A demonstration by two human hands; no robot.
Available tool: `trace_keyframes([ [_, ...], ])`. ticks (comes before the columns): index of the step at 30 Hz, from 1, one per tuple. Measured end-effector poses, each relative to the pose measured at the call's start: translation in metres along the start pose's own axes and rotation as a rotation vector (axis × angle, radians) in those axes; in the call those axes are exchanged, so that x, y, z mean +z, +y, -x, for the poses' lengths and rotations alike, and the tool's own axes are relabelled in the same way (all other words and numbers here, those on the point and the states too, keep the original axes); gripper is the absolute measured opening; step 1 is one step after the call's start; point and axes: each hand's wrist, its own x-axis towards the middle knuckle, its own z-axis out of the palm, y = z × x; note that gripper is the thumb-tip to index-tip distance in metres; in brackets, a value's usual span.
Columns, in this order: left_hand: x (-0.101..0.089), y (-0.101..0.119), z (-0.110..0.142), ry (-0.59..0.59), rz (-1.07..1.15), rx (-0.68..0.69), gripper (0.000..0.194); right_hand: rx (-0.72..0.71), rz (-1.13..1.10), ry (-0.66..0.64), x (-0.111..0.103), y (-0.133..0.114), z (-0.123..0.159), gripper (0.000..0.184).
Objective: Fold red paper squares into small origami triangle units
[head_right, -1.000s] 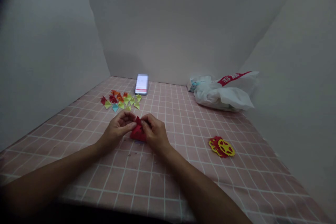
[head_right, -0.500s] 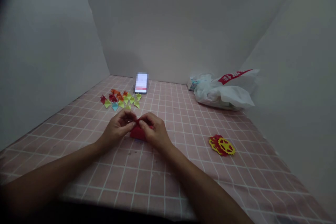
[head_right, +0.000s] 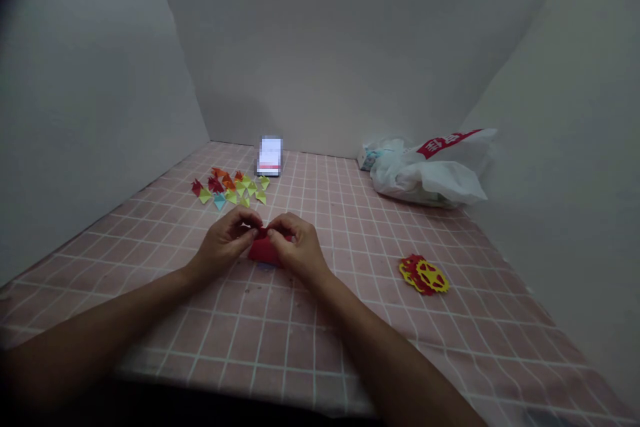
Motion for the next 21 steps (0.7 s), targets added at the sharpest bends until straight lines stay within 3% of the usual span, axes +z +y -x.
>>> trace_keyframes([
  [8, -0.0029, 0.0031, -0.0006, -0.041, -0.178, 0.137, 0.019, 0.075, -0.064, -0.004, 0.0007, 0.0045, -0.0013, 0.010],
  [15, -0.0028, 0.0047, -0.0014, -0.095, -0.095, 0.113, 0.018, 0.268, -0.357, -0.081, -0.0011, 0.0075, -0.0045, 0.010],
  [21, -0.0030, 0.0025, -0.0016, -0.110, -0.045, 0.081, 0.016, 0.330, -0.420, -0.095, 0.0005, 0.0064, -0.0047, 0.008],
])
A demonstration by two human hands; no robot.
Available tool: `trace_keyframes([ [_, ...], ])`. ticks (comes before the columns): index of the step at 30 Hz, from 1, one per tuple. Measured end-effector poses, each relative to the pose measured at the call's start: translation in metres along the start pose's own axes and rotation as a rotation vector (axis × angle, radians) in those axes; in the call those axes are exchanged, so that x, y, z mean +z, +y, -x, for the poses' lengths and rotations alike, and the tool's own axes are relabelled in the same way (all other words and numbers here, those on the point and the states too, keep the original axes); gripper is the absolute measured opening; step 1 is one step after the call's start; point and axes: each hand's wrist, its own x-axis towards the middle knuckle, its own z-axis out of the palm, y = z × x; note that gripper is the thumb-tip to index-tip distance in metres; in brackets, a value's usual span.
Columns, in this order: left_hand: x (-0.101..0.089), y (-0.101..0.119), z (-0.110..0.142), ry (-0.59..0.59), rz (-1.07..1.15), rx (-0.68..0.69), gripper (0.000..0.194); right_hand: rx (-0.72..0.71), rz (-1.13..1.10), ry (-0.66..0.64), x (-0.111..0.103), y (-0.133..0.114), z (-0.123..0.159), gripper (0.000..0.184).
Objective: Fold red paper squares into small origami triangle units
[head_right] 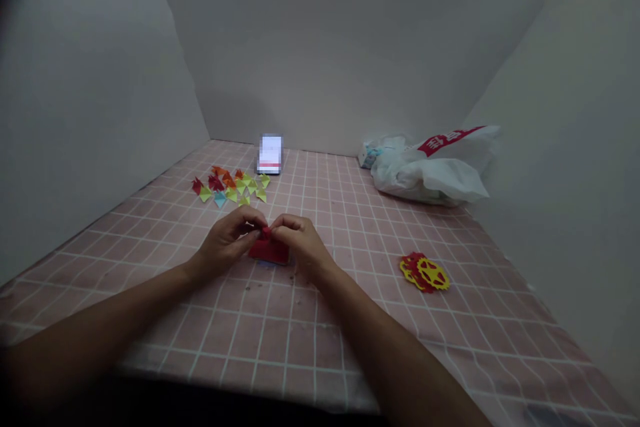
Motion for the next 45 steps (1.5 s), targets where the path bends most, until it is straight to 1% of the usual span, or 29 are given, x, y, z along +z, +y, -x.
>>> trace_keyframes([
  [5, 0.000, -0.003, -0.001, 0.018, 0.076, -0.037, 0.015, -0.053, 0.055, 0.021, 0.003, -0.002, 0.002, 0.008],
  [7, -0.001, -0.001, -0.001, 0.012, 0.066, -0.019, 0.016, -0.066, 0.052, 0.050, 0.002, -0.002, 0.001, 0.007],
  [11, -0.002, 0.003, -0.003, 0.021, -0.021, 0.061, 0.016, -0.076, 0.031, 0.110, 0.002, 0.003, -0.002, 0.008],
  [13, -0.002, 0.003, -0.004, 0.031, -0.050, 0.067, 0.015, -0.092, 0.040, 0.117, 0.003, 0.004, -0.002, 0.009],
  [16, -0.002, -0.001, -0.004, 0.019, -0.022, -0.017, 0.012, -0.131, 0.051, 0.111, 0.005, 0.005, 0.000, 0.010],
  [20, 0.000, -0.006, -0.003, -0.043, 0.134, -0.216, 0.011, -0.156, 0.135, 0.104, 0.004, 0.004, 0.001, 0.012],
  [23, 0.002, -0.006, -0.002, 0.028, 0.257, -0.328, 0.014, -0.194, 0.127, 0.109, 0.002, 0.006, 0.000, 0.009],
  [24, 0.003, -0.006, -0.002, 0.062, 0.282, -0.345, 0.014, -0.218, 0.113, 0.105, 0.002, 0.006, 0.000, 0.012],
  [26, 0.004, -0.004, -0.003, 0.118, 0.310, -0.358, 0.014, -0.262, 0.117, 0.071, 0.002, 0.007, 0.000, 0.018],
  [27, 0.004, -0.003, -0.003, 0.135, 0.319, -0.361, 0.015, -0.274, 0.144, 0.044, 0.002, 0.007, 0.000, 0.018],
  [30, 0.004, 0.000, -0.003, 0.146, 0.342, -0.360, 0.015, -0.296, 0.264, 0.009, 0.004, 0.009, 0.001, 0.011],
  [32, 0.004, 0.001, -0.003, 0.127, 0.358, -0.359, 0.015, -0.311, 0.309, 0.031, 0.005, 0.011, 0.002, 0.009],
  [35, 0.004, 0.001, -0.003, 0.104, 0.381, -0.354, 0.015, -0.340, 0.315, 0.061, 0.004, 0.013, 0.001, 0.009],
  [37, 0.004, 0.000, -0.003, 0.110, 0.382, -0.350, 0.015, -0.357, 0.310, 0.072, 0.004, 0.014, 0.000, 0.009],
  [41, 0.004, -0.001, -0.002, 0.159, 0.386, -0.345, 0.017, -0.373, 0.295, 0.114, 0.003, 0.017, -0.001, 0.009],
  [45, 0.004, -0.001, -0.002, 0.147, 0.407, -0.398, 0.016, -0.354, 0.275, 0.158, 0.003, 0.018, -0.001, 0.008],
])
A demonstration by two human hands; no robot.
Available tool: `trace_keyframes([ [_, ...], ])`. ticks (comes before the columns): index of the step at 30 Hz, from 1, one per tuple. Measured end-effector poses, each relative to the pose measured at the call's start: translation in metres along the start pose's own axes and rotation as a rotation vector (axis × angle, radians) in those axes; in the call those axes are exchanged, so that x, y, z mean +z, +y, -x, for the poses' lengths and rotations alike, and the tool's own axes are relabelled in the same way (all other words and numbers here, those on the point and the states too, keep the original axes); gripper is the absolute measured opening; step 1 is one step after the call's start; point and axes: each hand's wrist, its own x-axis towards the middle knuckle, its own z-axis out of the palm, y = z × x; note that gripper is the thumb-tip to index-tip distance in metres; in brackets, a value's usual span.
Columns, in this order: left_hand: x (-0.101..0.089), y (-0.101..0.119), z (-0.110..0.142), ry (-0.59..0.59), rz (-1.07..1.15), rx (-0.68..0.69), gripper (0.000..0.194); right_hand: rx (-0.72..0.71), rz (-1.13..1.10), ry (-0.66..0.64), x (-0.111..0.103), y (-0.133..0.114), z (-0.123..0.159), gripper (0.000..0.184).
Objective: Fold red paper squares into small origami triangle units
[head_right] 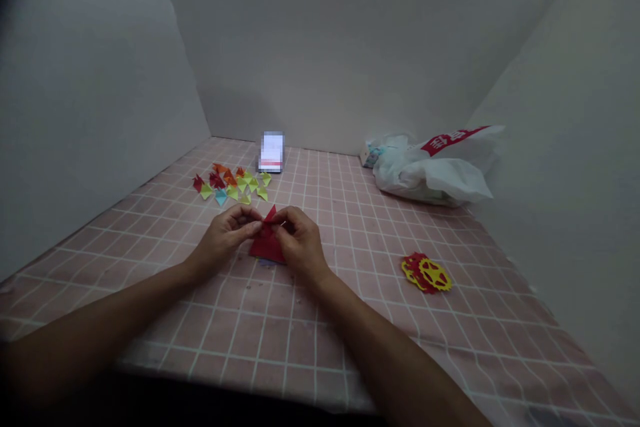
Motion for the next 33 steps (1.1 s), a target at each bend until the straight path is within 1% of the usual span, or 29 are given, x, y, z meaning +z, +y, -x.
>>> trace_keyframes([
  [3, -0.0007, 0.0000, 0.0005, -0.004, -0.005, -0.038, 0.015, 0.000, -0.005, 0.009, -0.0002, 0.0002, 0.0001, 0.007],
  [7, -0.0009, 0.0002, 0.0006, 0.014, 0.007, -0.046, 0.017, -0.005, 0.012, 0.021, 0.0005, 0.0008, 0.0012, 0.008],
  [11, 0.0002, 0.0013, 0.0009, 0.016, -0.005, -0.014, 0.016, -0.016, 0.025, 0.017, 0.0009, 0.0014, 0.0017, 0.008],
  [14, 0.0009, 0.0023, 0.0013, 0.020, -0.018, 0.028, 0.014, -0.025, 0.023, -0.010, 0.0006, 0.0010, 0.0011, 0.010],
  [18, 0.0000, 0.0025, 0.0014, 0.009, -0.049, 0.060, 0.016, 0.002, -0.070, -0.065, 0.0010, 0.0003, -0.0001, 0.012],
  [24, -0.0021, 0.0031, 0.0016, -0.021, -0.023, 0.021, 0.017, 0.092, -0.209, -0.100, 0.0006, 0.0014, -0.0010, 0.009],
  [28, -0.0015, 0.0048, 0.0016, -0.057, 0.017, 0.007, 0.016, 0.111, -0.253, -0.106, -0.0005, 0.0012, -0.0022, 0.009],
  [33, -0.0021, 0.0054, 0.0001, -0.072, 0.055, -0.040, 0.017, 0.141, -0.306, -0.147, -0.0029, -0.0008, -0.0047, 0.012],
])
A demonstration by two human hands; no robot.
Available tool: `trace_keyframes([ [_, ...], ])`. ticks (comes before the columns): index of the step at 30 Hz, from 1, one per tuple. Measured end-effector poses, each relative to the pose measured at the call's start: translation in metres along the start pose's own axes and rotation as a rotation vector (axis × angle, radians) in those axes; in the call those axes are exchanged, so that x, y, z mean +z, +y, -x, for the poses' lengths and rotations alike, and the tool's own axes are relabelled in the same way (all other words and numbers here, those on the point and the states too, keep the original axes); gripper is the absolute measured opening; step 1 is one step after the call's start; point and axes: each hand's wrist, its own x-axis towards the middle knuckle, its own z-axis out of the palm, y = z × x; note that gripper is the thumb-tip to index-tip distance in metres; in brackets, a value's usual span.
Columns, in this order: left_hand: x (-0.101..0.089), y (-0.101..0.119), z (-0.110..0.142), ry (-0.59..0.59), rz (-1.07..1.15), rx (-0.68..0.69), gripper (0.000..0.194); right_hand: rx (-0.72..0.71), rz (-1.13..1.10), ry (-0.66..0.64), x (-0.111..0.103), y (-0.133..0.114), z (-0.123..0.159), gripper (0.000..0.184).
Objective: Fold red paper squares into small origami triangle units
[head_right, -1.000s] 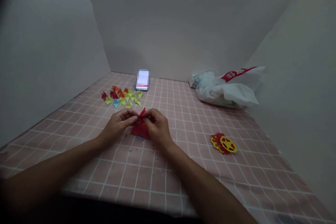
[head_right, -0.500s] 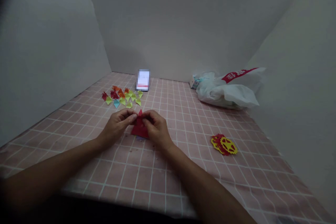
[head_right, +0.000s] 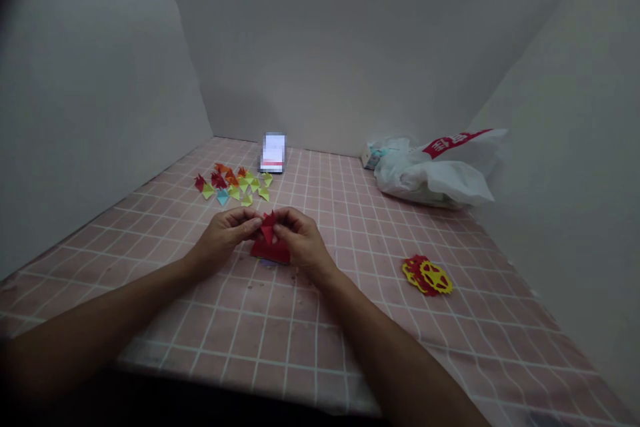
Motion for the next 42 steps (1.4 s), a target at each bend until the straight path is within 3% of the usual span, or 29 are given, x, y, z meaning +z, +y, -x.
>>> trace_keyframes([
  [11, -0.002, 0.001, 0.000, -0.072, -0.015, -0.008, 0.018, 0.014, -0.051, -0.089, -0.004, -0.003, -0.002, 0.012],
  [18, 0.001, 0.003, 0.001, -0.007, -0.079, 0.073, 0.018, 0.000, -0.019, -0.086, -0.005, -0.003, -0.002, 0.014],
  [25, -0.001, 0.000, 0.000, 0.051, -0.180, 0.097, 0.014, -0.104, 0.229, -0.044, 0.001, -0.002, 0.002, 0.007],
  [32, 0.001, 0.002, 0.003, 0.191, -0.297, 0.129, 0.015, -0.288, 0.569, 0.017, 0.006, -0.004, 0.008, 0.014],
  [42, 0.007, 0.007, 0.008, 0.146, -0.217, 0.013, 0.021, -0.379, 0.702, 0.067, 0.006, -0.004, 0.009, 0.015],
])
